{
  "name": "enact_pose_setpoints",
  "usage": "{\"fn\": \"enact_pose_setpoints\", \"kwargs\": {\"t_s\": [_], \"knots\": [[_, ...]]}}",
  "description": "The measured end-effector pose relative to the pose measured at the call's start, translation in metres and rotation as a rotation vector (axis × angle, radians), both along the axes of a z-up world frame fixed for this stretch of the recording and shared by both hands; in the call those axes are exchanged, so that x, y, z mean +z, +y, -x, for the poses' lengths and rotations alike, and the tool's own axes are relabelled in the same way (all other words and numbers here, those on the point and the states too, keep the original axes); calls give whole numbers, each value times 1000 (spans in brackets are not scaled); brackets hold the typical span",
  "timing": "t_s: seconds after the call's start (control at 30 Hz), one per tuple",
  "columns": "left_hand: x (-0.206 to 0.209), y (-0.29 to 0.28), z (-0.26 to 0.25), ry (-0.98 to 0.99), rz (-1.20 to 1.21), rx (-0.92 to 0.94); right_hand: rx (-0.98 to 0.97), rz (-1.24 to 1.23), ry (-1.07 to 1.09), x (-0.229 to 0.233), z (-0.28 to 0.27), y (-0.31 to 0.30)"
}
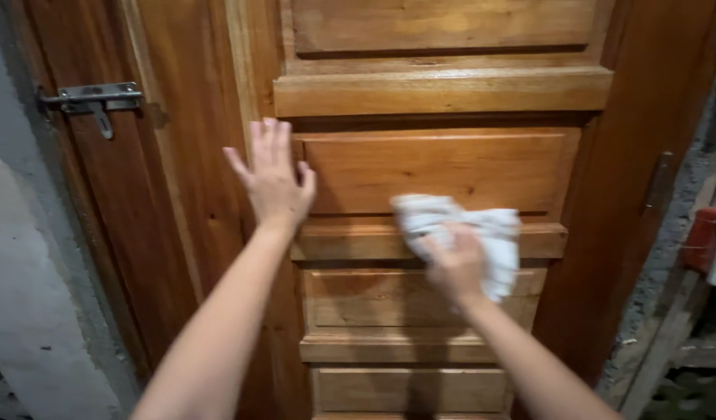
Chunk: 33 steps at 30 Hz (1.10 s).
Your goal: The person wipes the panels and frame of a wooden door using a cloth while holding the door steady with their other hand.
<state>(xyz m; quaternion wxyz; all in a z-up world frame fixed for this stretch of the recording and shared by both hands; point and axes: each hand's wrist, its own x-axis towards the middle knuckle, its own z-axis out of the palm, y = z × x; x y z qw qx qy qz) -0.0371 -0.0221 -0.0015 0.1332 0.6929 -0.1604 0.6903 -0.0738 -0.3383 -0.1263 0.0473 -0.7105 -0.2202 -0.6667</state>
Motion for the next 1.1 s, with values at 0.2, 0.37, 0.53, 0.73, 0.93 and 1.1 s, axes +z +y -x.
{"fn": "enact_pose_setpoints", "kwargs": {"t_s": [0.2,0.37,0.53,0.73,0.93,1.1], "knots": [[-34,-101,10,20,-236,-182,120,323,-5,5,9,41],[-39,-118,9,128,-204,-323,184,470,49,14,6,-54],[-46,-121,3,125,-249,-178,78,455,99,13,17,-154],[-48,-123,-5,114,-253,-141,-65,337,103,14,39,-207],[-49,-124,-5,119,-254,-140,-69,7,71,-9,32,-182],[-48,-124,-3,116,-250,-143,63,-319,-34,-13,-2,-169]]}}
